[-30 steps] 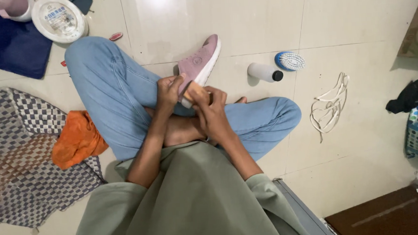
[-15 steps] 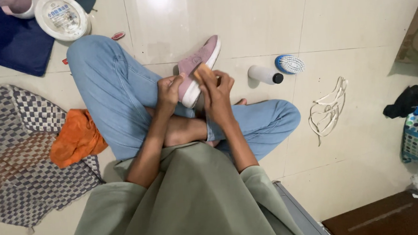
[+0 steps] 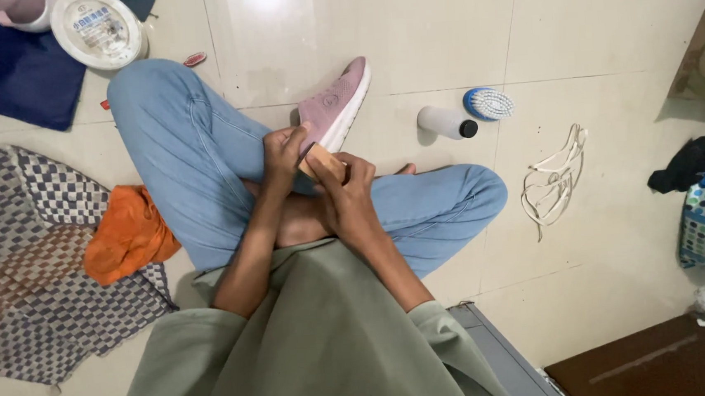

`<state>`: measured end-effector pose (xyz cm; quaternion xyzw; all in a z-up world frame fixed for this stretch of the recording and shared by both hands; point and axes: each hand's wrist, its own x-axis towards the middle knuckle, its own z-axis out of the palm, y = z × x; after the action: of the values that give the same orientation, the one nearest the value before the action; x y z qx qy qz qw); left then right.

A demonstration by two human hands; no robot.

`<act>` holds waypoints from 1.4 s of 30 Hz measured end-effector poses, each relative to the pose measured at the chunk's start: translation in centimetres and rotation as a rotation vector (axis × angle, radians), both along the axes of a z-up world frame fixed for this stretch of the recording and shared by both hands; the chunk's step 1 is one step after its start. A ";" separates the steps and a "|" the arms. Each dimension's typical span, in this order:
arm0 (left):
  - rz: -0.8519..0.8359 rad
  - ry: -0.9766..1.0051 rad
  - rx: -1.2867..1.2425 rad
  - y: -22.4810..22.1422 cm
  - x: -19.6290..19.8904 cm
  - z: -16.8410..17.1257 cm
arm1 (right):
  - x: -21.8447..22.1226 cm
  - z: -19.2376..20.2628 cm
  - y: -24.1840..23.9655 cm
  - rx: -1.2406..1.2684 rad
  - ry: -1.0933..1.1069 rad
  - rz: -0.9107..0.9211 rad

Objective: Cleaning a pink sneaker using a brush and cleaning solution

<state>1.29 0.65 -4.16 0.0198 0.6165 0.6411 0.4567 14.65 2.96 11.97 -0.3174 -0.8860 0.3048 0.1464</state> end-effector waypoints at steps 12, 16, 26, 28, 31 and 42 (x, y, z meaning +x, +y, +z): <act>-0.015 0.004 0.025 0.1 -0.1 2.7 | -0.4 -2.0 6.1 0.002 0.002 -0.061; -0.011 0.017 0.012 -0.1 -0.2 2.7 | -0.7 -3.7 9.3 0.010 0.004 -0.061; 0.000 -0.019 -0.039 0.1 0.0 2.8 | -0.9 0.4 5.2 -0.122 0.000 -0.076; -0.006 -0.005 -0.041 0.4 -0.3 2.8 | -1.0 1.2 3.9 -0.155 0.018 -0.074; 0.000 -0.015 -0.035 0.3 -0.5 3.5 | -0.4 0.8 2.7 -0.171 0.030 -0.037; -0.064 0.011 -0.035 0.0 0.0 1.4 | 0.3 -4.2 8.8 0.009 0.066 -0.057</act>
<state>1.32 0.60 -2.73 0.0350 0.6293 0.6151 0.4737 14.92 11.73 7.77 -0.3314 -0.8727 0.3070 0.1854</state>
